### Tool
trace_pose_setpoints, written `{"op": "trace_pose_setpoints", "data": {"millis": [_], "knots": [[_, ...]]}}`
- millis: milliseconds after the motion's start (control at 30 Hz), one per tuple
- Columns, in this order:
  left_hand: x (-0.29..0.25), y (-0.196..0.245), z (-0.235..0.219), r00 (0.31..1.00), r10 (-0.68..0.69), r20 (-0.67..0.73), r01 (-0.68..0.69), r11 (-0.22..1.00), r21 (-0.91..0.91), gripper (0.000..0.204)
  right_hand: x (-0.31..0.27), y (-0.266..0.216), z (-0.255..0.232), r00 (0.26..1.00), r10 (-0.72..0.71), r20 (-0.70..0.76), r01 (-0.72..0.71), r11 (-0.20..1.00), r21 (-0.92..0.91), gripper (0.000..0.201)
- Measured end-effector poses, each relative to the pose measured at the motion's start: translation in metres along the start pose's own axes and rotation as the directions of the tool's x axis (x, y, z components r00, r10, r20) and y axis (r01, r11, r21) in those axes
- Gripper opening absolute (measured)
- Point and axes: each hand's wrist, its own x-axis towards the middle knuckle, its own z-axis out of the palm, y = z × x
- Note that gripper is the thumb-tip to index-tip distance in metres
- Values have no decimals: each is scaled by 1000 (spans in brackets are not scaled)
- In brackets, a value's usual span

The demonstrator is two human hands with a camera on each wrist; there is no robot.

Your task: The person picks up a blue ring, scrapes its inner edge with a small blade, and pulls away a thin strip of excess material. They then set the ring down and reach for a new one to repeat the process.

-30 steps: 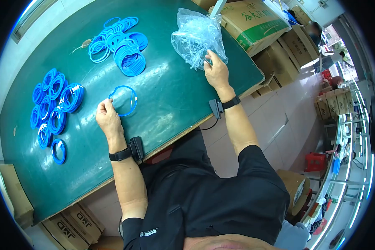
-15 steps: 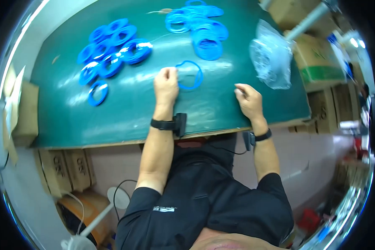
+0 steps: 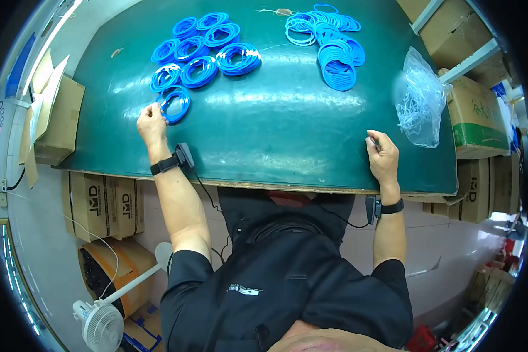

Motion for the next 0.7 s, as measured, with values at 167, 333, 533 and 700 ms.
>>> {"op": "trace_pose_setpoints", "data": {"millis": [167,333,533,700], "knots": [[14,-27,-12,999,-52,-16,54,992,113,21,0,-3,0,1000,-7,-3,7,1000,-25,16],[10,-29,-11,985,169,-22,-144,896,419,29,0,-4,2,998,-39,-45,37,998,-44,17],[-43,49,57,918,277,285,-316,944,100,28,0,-3,-1,997,-55,-44,52,997,-62,16],[-117,106,169,584,324,744,-444,895,-41,27,0,-6,-5,997,-55,-45,51,995,-87,17]]}}
